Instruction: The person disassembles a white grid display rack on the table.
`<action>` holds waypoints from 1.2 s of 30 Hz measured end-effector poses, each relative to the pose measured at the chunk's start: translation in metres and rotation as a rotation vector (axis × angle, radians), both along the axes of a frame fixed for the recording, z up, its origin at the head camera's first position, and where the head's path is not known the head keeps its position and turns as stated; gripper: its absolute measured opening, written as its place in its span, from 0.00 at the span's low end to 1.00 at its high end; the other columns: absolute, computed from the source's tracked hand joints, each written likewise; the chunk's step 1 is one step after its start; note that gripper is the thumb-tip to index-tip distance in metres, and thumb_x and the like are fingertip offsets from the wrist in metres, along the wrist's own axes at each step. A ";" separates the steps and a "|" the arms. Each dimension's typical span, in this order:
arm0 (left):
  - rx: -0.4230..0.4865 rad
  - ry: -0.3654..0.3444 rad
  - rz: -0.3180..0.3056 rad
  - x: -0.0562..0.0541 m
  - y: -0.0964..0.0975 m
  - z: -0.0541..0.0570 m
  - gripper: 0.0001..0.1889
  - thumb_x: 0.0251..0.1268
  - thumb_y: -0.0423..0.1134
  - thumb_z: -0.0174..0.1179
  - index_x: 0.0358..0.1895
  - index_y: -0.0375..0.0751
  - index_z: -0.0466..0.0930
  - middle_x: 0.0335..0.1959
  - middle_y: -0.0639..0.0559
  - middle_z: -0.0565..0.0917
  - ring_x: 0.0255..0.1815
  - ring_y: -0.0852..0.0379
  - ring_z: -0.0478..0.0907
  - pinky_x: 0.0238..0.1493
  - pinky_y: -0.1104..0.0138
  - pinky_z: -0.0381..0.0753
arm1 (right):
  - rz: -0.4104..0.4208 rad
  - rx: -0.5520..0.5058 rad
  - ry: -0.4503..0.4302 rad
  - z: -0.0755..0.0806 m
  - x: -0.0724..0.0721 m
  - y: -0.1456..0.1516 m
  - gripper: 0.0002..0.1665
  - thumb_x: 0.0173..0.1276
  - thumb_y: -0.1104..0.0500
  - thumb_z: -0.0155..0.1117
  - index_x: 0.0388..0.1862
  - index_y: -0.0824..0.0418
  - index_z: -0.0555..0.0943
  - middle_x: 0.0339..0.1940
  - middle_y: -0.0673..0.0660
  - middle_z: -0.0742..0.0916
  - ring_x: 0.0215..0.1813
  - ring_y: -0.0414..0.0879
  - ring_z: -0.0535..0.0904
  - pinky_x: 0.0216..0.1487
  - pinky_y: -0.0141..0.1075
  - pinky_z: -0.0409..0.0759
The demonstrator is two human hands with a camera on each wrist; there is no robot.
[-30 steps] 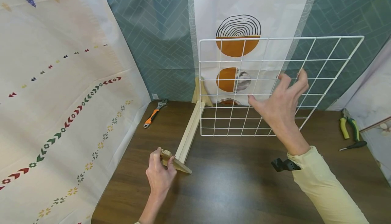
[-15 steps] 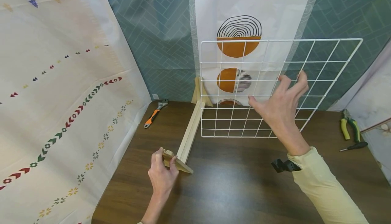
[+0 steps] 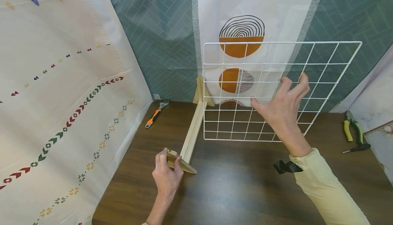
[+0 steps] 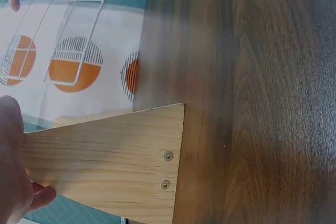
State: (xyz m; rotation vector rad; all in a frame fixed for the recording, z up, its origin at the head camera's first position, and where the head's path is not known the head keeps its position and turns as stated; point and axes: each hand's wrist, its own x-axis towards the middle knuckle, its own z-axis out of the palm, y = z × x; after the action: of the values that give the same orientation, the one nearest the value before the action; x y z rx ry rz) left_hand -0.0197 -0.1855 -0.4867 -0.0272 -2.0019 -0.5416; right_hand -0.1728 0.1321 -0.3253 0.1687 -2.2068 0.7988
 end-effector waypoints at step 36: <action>0.037 0.006 0.010 -0.001 0.014 -0.002 0.30 0.46 0.31 0.74 0.55 0.28 0.73 0.41 0.33 0.79 0.19 0.40 0.76 0.09 0.55 0.71 | -0.073 0.056 -0.412 -0.031 -0.022 0.007 0.60 0.42 0.45 0.84 0.61 0.80 0.63 0.74 0.75 0.46 0.73 0.70 0.43 0.60 0.69 0.63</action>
State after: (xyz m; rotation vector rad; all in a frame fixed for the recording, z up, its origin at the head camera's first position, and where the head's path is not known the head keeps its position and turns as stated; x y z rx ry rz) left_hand -0.0204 -0.1715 -0.4888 0.0039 -1.9844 -0.5720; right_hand -0.1943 0.1387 -0.3566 -0.0560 -2.6057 0.7850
